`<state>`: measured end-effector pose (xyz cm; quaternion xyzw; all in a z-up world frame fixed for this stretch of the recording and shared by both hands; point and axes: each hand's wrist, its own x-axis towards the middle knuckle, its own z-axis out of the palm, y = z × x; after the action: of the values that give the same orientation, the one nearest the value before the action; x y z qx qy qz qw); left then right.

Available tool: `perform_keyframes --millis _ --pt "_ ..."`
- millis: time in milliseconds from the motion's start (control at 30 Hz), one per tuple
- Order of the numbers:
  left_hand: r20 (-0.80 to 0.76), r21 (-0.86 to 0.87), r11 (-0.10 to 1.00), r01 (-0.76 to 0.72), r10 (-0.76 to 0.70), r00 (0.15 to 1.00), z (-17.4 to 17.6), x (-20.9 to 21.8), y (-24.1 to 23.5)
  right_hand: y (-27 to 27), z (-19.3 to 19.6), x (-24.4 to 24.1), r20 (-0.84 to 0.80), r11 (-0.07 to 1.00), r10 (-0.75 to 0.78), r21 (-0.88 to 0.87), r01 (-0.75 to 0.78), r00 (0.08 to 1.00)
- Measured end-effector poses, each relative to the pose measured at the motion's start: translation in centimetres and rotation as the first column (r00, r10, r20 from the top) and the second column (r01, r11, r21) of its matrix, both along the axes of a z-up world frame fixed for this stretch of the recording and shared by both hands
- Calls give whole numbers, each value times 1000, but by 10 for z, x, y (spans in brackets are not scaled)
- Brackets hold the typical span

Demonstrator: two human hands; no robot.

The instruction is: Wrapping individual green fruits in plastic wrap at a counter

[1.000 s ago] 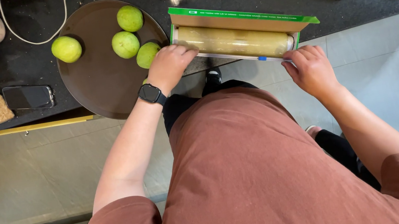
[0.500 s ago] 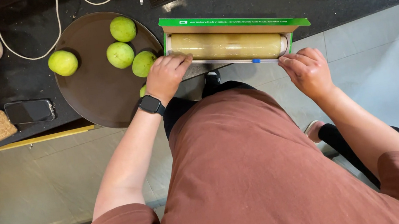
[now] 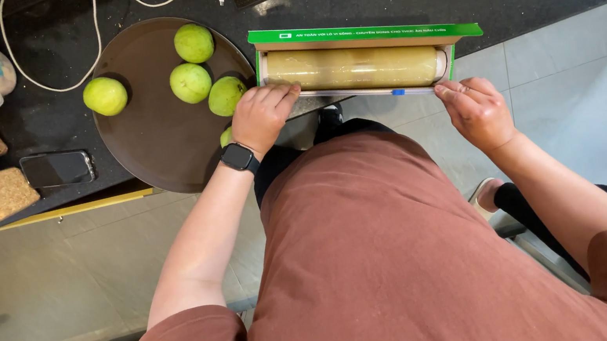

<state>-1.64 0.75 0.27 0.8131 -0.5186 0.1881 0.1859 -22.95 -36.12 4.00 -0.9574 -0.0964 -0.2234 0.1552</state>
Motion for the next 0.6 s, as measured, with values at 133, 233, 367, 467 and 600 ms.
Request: perform_keyframes --millis 133,233,367,467,600 --pt "-30 37 999 -14 15 999 9 1 -3 -5 10 8 -62 996 -11 85 16 998" --pt "-60 91 995 -28 33 998 14 -3 -6 -8 18 9 -100 991 -25 125 37 995" --pt "-107 188 978 -94 115 988 28 -6 -22 -11 16 9 -109 987 -57 143 72 992" --pt "-200 186 981 -51 88 976 25 -16 -40 -12 14 7 -169 974 -52 209 87 984" --pt "-322 179 984 14 45 946 20 -22 -53 -14 6 5 -215 958 -53 266 110 975"
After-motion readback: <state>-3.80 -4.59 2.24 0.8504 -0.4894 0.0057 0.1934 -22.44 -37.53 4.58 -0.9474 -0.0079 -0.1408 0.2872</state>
